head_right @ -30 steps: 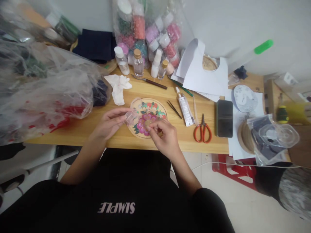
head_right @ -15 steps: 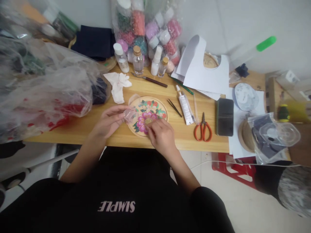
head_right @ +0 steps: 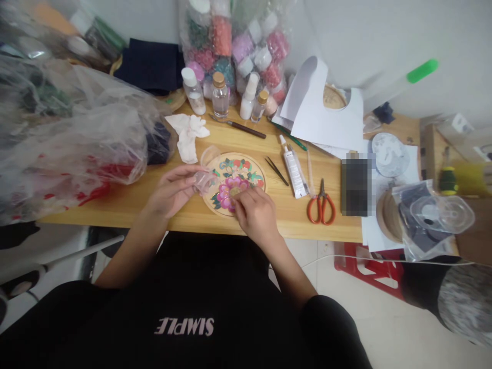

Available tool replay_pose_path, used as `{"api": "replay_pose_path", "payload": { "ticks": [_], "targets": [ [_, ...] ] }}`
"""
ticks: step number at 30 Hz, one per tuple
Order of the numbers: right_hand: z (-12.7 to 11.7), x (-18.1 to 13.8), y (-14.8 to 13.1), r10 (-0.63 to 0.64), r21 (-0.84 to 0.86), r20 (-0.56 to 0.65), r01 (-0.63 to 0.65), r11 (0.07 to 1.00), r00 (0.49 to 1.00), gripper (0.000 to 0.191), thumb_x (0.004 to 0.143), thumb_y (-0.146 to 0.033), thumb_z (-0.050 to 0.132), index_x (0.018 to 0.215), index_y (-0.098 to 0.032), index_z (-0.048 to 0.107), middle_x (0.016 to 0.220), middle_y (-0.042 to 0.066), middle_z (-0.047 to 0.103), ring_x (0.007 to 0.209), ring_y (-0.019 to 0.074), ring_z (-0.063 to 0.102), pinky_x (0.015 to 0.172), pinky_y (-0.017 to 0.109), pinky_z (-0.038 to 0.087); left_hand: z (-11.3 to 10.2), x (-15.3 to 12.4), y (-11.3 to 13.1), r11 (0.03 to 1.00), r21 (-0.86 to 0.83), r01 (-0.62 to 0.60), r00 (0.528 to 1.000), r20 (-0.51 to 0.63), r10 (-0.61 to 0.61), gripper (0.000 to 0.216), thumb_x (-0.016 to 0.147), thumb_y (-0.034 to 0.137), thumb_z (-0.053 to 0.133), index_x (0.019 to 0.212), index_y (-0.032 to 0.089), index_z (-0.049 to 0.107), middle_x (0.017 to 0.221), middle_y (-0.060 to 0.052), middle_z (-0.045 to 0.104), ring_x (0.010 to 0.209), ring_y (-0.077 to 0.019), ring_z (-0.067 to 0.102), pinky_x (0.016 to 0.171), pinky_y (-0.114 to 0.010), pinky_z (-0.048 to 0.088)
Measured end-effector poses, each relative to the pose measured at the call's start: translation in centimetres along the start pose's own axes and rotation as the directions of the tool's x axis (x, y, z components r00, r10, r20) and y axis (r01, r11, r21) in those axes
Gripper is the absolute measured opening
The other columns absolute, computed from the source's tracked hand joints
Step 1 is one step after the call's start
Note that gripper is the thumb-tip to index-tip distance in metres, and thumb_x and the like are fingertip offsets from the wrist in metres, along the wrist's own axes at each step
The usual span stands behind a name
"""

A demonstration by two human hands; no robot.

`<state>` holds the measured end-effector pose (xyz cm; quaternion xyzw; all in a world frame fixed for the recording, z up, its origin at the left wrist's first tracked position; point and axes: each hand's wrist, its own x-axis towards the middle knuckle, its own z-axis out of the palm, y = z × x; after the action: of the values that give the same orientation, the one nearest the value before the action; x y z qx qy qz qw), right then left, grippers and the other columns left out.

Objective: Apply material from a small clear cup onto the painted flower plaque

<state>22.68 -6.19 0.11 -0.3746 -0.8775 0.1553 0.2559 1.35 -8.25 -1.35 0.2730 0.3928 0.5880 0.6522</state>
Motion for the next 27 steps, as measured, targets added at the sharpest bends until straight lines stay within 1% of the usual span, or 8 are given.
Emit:
{"api": "replay_pose_path", "payload": {
  "ticks": [6, 9, 16, 21, 24, 27],
  "targets": [
    [-0.1, 0.0, 0.0, 0.039, 0.017, 0.039, -0.040, 0.999, 0.998, 0.018, 0.091, -0.021, 0.053, 0.076, -0.022, 0.062, 0.068, 0.004, 0.066, 0.068, 0.0201, 0.055, 0.064, 0.033, 0.045, -0.1, 0.0, -0.1, 1.000, 0.011, -0.005, 1.000, 0.005, 0.005, 0.023, 0.069, 0.030, 0.082, 0.090, 0.024, 0.078, 0.093, -0.003, 0.075, 0.071, -0.0110, 0.064, 0.060, -0.022, 0.051],
    [-0.2, 0.0, -0.1, 0.032, 0.031, 0.040, -0.033, 0.999, 0.999, 0.018, 0.091, -0.021, 0.053, 0.075, -0.022, 0.061, 0.068, 0.004, 0.065, 0.068, 0.0199, 0.055, 0.064, 0.033, 0.044, -0.1, 0.0, 0.0, 1.000, 0.016, -0.002, 1.000, 0.007, 0.002, 0.023, 0.069, 0.031, 0.082, 0.090, 0.023, 0.078, 0.093, -0.004, 0.075, 0.073, -0.0115, 0.065, 0.061, -0.022, 0.051],
    [-0.5, 0.0, -0.1, 0.008, 0.028, -0.026, -0.008, 1.000, 1.000, 0.015, 0.091, -0.019, 0.055, 0.078, -0.021, 0.061, 0.066, 0.003, 0.064, 0.065, 0.0188, 0.055, 0.062, 0.032, 0.044, -0.1, 0.0, 0.0, 1.000, 0.015, 0.002, 1.000, -0.006, -0.002, 0.022, 0.069, 0.030, 0.081, 0.090, 0.022, 0.078, 0.092, -0.004, 0.075, 0.072, -0.0116, 0.065, 0.061, -0.022, 0.051],
    [-1.8, 0.4, -0.7, 0.065, 0.074, -0.082, -0.059, 0.995, 0.994, 0.011, 0.089, -0.016, 0.056, 0.081, -0.022, 0.060, 0.066, 0.001, 0.062, 0.064, 0.0172, 0.054, 0.060, 0.032, 0.042, 0.3, -0.1, 0.2, 1.000, 0.008, -0.011, 1.000, -0.012, 0.011, 0.023, 0.066, 0.031, 0.084, 0.087, 0.023, 0.079, 0.088, -0.002, 0.075, 0.068, -0.0101, 0.064, 0.059, -0.021, 0.050],
    [-2.3, 1.1, -1.4, 0.029, 0.133, -0.128, -0.011, 0.991, 0.991, 0.011, 0.089, -0.015, 0.057, 0.083, -0.023, 0.061, 0.063, 0.000, 0.060, 0.063, 0.0170, 0.054, 0.061, 0.033, 0.042, 0.6, 0.0, 0.3, 0.999, 0.030, -0.021, 1.000, -0.008, 0.021, 0.025, 0.063, 0.033, 0.086, 0.086, 0.024, 0.079, 0.081, -0.001, 0.075, 0.065, -0.0100, 0.063, 0.056, -0.020, 0.050],
    [-2.1, 2.0, -1.9, -0.029, 0.143, -0.138, 0.049, 0.988, 0.990, 0.012, 0.090, -0.016, 0.055, 0.084, -0.024, 0.061, 0.063, 0.000, 0.060, 0.064, 0.0174, 0.054, 0.063, 0.034, 0.043, 0.7, 0.0, 0.3, 0.998, 0.055, -0.028, 0.999, -0.021, 0.029, 0.026, 0.062, 0.034, 0.087, 0.085, 0.025, 0.080, 0.079, -0.001, 0.074, 0.066, -0.0100, 0.063, 0.056, -0.019, 0.050]
  ]
}}
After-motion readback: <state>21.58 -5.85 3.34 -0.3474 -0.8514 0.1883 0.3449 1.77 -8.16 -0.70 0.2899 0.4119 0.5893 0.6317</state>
